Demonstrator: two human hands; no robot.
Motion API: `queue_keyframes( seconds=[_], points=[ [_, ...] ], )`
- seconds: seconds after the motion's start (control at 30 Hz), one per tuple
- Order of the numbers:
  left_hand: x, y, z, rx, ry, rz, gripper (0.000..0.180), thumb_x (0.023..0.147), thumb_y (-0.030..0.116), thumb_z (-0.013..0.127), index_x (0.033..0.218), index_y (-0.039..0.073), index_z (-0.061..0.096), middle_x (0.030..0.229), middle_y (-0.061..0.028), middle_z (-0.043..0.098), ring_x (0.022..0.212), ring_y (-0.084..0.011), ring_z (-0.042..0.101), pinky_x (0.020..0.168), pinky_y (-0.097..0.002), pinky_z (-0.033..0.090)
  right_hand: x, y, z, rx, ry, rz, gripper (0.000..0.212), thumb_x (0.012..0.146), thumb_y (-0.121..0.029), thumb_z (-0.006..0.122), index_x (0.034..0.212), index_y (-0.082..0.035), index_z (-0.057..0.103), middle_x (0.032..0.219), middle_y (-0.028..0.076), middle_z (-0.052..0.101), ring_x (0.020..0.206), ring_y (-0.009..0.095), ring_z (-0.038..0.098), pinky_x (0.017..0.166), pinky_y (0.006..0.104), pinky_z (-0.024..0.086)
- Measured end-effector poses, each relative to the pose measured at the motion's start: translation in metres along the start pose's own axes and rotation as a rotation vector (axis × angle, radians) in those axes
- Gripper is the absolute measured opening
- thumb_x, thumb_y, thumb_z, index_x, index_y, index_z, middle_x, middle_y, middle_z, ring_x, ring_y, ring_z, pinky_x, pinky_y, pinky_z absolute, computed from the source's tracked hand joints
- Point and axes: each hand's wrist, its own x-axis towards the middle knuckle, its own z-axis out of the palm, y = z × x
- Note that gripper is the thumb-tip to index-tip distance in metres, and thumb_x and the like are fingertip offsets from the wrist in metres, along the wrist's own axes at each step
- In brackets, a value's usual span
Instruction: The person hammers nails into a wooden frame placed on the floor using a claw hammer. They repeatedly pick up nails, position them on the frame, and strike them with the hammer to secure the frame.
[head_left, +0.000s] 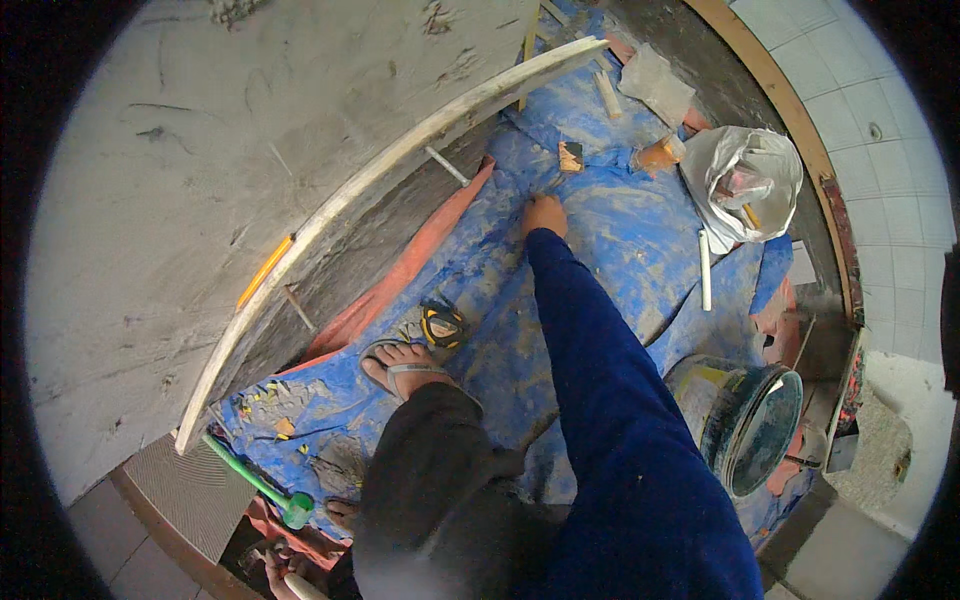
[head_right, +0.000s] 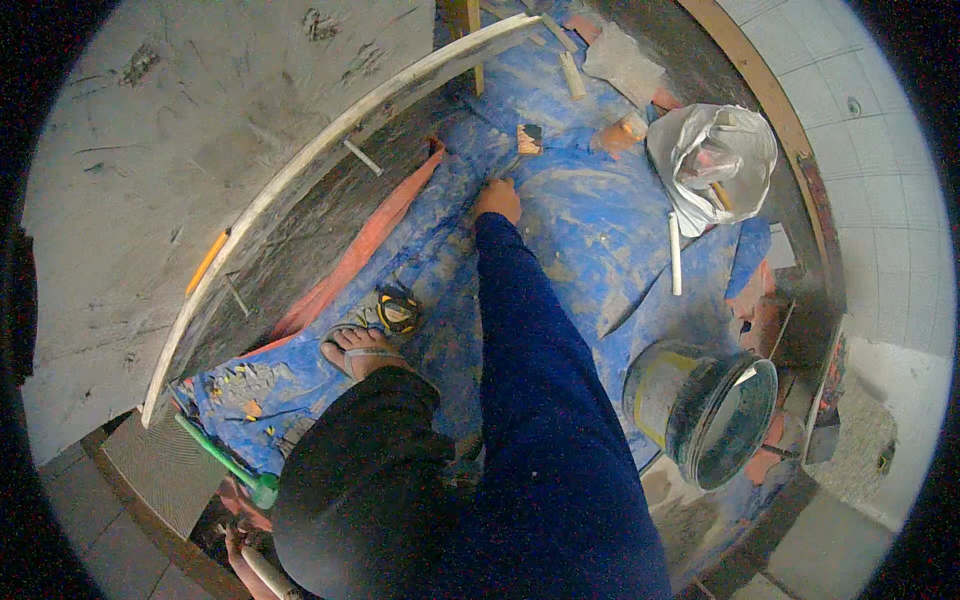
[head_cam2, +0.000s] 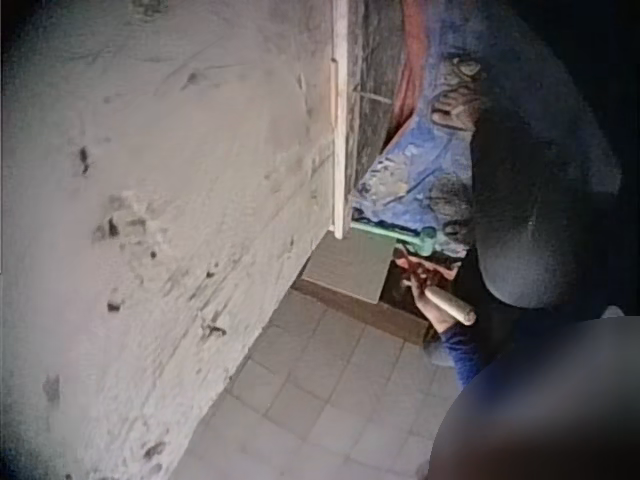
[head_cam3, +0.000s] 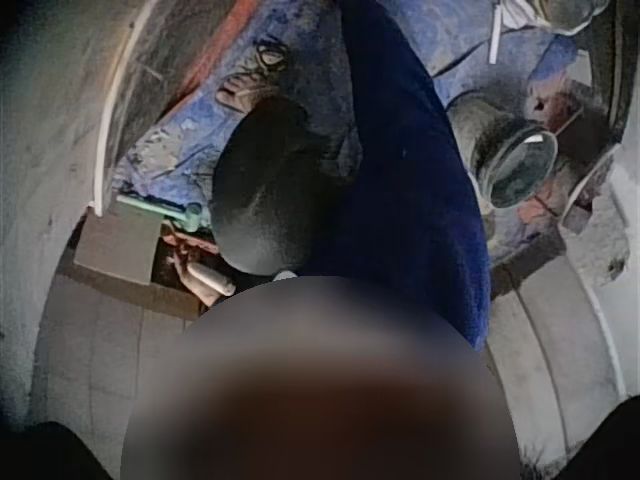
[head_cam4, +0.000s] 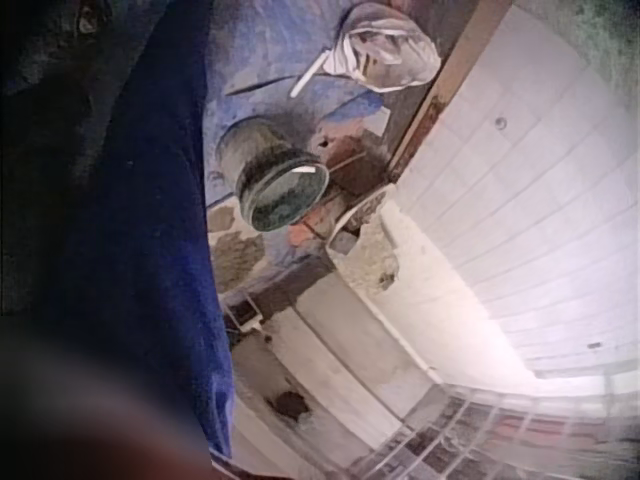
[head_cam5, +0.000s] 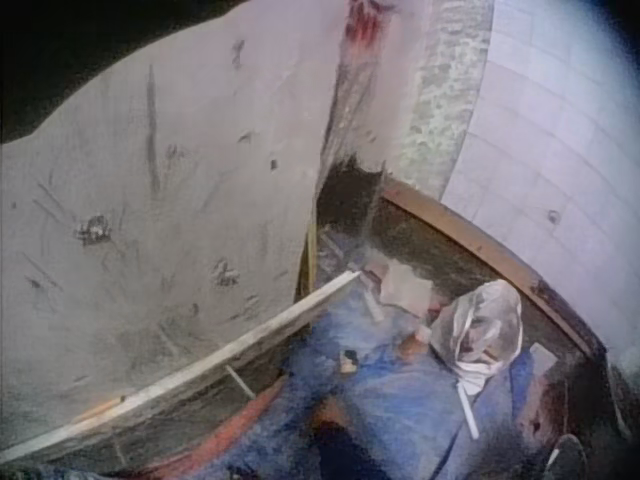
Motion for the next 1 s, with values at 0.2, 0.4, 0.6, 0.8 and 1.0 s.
queue_keyframes(
  seconds=[0.2,0.4,0.6,0.8,1.0],
  points=[
    [0.008,0.005,0.011,0.051,-0.171,-0.081,0.038,0.111,0.033,0.052,0.134,0.005,0.063,0.096,-0.0016,0.059,0.080,-0.0115,0.055,0.070,-0.0254,0.044,0.006,-0.007,0.009,0.012,-0.043,0.169,0.025,0.101,-0.018,0.059,0.120,-0.013,0.075,0.128,0.014,0.069,0.112,0.040,0.072,0.091,0.0519,0.059],
    [0.017,0.004,0.016,-0.005,-0.191,-0.104,0.038,0.112,0.034,0.051,0.133,0.004,0.062,0.088,0.0011,0.056,0.073,-0.0107,0.050,0.063,-0.0257,0.039,0.035,0.020,-0.004,0.184,0.006,0.225,0.027,0.098,-0.028,0.067,0.119,-0.012,0.074,0.116,0.017,0.074,0.108,0.040,0.072,0.088,0.0506,0.059],
    [0.018,0.013,0.033,0.085,-0.026,-0.153,0.024,0.108,0.029,0.057,0.107,0.006,0.064,0.082,0.0007,0.054,0.073,-0.0123,0.053,0.072,-0.0290,0.049,0.064,0.033,-0.006,0.072,0.137,0.149,0.034,0.095,-0.034,0.072,0.115,-0.007,0.075,0.115,0.019,0.076,0.103,0.039,0.074,0.084,0.0497,0.060],
    [0.034,-0.001,0.036,0.250,-0.234,0.162,0.025,0.107,0.029,0.055,0.115,0.006,0.062,0.099,-0.0065,0.064,0.090,-0.0206,0.064,0.087,-0.0365,0.056,0.100,0.061,0.027,0.080,-0.038,0.234,0.044,0.092,-0.040,0.074,0.117,-0.004,0.077,0.114,0.023,0.076,0.107,0.040,0.073,0.091,0.0518,0.058],
    [0.051,-0.004,0.021,-0.143,-0.299,-0.133,0.027,0.109,0.037,0.053,0.101,0.012,0.058,0.082,0.0008,0.059,0.062,-0.0127,0.056,0.060,-0.0284,0.052,0.158,0.114,0.068,-0.235,-0.189,0.152,0.060,0.093,-0.061,0.068,0.109,-0.005,0.078,0.111,0.020,0.078,0.100,0.035,0.076,0.084,0.0499,0.060]
  ],
)
